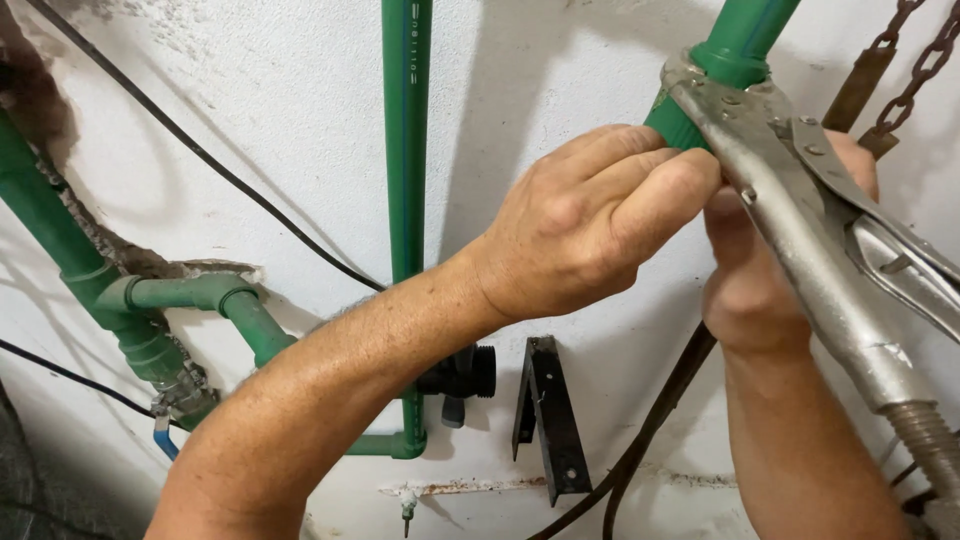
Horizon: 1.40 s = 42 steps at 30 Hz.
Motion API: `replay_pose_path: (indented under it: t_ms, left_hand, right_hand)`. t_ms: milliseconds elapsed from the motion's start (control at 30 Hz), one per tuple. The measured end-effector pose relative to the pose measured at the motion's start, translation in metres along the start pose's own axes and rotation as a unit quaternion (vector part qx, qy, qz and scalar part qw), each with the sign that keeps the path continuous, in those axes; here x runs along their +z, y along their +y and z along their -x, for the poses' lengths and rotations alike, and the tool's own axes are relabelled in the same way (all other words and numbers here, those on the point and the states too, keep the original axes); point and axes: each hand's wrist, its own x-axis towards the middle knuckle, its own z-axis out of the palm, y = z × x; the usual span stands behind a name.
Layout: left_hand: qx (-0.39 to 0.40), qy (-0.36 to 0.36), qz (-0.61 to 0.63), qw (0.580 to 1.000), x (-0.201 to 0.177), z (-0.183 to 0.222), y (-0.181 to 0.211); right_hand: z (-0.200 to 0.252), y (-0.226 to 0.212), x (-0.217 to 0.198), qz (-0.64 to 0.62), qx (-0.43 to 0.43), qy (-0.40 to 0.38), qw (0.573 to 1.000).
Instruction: Installing a valve on a PVC pipe and applying teflon tape to the threads
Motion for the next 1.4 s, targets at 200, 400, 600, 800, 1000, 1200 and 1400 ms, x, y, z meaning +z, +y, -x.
replay_pose_path:
  t_ms: [200,400,600,800,1000,1200,1400]
  left_hand:
    - [-0.005,0.011,0.018,1.0,0.005,0.0,0.003]
    - [0.011,0.022,0.02,0.999,0.008,-0.001,-0.004]
    - [0.022,0.048,0.011,0.999,0.017,0.0,-0.007]
    - [0.05,0.037,-0.011,0.998,0.015,0.002,-0.011]
    - [-0.107,0.038,0.063,0.992,0.006,0.027,-0.008]
    - [-0.568,0.094,0.343,0.742,0.022,0.01,-0.016]
    - [-0.605,0.045,0.453,0.653,0.027,-0.007,-0.02]
  right_hand:
    - [-0.023,-0.039,-0.015,0.046,-0.108,-0.144,0.983]
    - [-0.02,-0.026,-0.031,0.222,-0.122,-0.16,0.954]
    - [-0.017,-0.019,-0.04,0.332,-0.152,-0.147,0.919]
    - [-0.019,-0.006,-0.039,0.331,-0.217,-0.149,0.906]
    - [-0.01,0.004,-0.048,0.371,-0.299,-0.099,0.874]
    - [-0.016,-0.003,-0.04,0.256,-0.215,-0.156,0.929]
    - [-0.013,0.013,-0.036,0.179,-0.17,-0.184,0.952]
